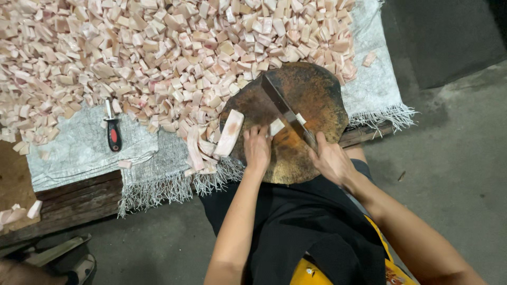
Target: The person uses a large knife to cut strips of pork fat into small cubes on a wooden cutting board. The diced pieces are pushed onto a large pile of already chopped fat on a white sack.
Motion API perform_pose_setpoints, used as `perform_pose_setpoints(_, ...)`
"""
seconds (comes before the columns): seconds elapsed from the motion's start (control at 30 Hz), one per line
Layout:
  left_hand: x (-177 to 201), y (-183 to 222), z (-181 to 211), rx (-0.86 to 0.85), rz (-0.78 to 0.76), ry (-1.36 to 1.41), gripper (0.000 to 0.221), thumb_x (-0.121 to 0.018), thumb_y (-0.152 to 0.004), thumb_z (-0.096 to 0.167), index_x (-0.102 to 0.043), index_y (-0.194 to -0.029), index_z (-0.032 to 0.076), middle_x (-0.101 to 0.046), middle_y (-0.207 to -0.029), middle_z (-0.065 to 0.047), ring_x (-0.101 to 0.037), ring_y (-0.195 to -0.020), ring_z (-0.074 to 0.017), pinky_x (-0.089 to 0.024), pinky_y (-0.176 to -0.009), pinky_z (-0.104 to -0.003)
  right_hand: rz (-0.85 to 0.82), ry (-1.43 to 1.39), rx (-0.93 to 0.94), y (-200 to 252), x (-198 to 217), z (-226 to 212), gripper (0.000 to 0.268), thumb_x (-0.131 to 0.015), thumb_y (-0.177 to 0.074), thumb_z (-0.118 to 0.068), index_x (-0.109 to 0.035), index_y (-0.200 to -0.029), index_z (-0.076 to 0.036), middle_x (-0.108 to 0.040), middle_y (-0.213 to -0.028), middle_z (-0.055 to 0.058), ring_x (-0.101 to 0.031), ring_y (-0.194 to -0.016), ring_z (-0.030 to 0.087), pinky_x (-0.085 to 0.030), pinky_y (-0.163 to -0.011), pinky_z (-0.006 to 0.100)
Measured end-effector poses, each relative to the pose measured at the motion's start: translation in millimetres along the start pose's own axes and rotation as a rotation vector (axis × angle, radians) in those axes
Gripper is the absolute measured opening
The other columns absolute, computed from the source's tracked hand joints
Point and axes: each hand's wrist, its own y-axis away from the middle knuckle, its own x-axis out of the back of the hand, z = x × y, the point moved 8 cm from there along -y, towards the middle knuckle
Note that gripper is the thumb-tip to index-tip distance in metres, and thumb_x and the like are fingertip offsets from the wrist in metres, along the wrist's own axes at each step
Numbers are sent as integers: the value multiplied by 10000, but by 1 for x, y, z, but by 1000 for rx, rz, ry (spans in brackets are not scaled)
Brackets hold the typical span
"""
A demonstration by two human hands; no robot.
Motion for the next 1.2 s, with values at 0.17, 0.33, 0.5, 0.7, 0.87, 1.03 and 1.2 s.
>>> perform_pose_setpoints(0.17,-21,-16,5,-53,-87,-68,429,-629,-817,38,-693,-1241,30,-638,-1208,-141,-562,-1128,-365,-545,-871,-469,-51,49,2,24,1,-7,277,-551,-993,-241,-445,-1132,-27,-667,-663,272,-702,-627,479,-564,-592,565)
perform_pose_setpoints(0.33,-24,-20,9,-36,-102,-101,409,-566,-864,59,-693,-1252,80,-639,-1229,-125,-572,-1116,-348,-556,-794,-491,64,186,54,60,-4,-7,287,-588,-991,-243,-491,-1141,-18,-646,-579,241,-673,-540,454,-531,-481,543)
perform_pose_setpoints(0.5,-20,-26,14,-25,-151,-95,419,-555,-909,83,-669,-1312,104,-630,-1218,-112,-566,-1117,-340,-551,-809,-506,130,229,156,72,-8,-3,404,-632,-932,-253,-470,-1151,44,-627,-524,241,-648,-477,436,-518,-443,539)
perform_pose_setpoints(0.7,-12,-26,14,24,-165,-22,441,-544,-887,52,-691,-1297,120,-621,-1151,-93,-543,-1118,-346,-538,-836,-522,-27,123,110,25,-24,3,389,-612,-954,-206,-429,-1150,76,-647,-619,268,-674,-588,462,-542,-520,538)
perform_pose_setpoints(0.87,-8,-26,16,18,-167,12,474,-554,-829,41,-690,-1281,94,-608,-1145,-101,-539,-1105,-356,-533,-834,-528,-40,70,70,-27,-29,-13,356,-575,-965,-163,-427,-1179,80,-686,-732,312,-708,-678,485,-571,-598,536)
perform_pose_setpoints(1.03,-16,-26,12,14,-135,4,366,-563,-888,58,-708,-1223,92,-617,-1162,-107,-542,-1113,-366,-539,-852,-527,32,58,110,-70,-29,-42,413,-608,-963,-231,-446,-1234,35,-695,-835,346,-679,-821,533,-548,-699,586)
perform_pose_setpoints(1.2,-21,-16,-4,-14,-152,91,524,-643,-813,8,-617,-1336,43,-598,-1337,-154,-531,-1201,-393,-483,-1000,-501,-125,118,-36,-56,-33,-36,459,-530,-993,-315,-404,-1290,11,-707,-891,312,-713,-821,501,-565,-715,589)
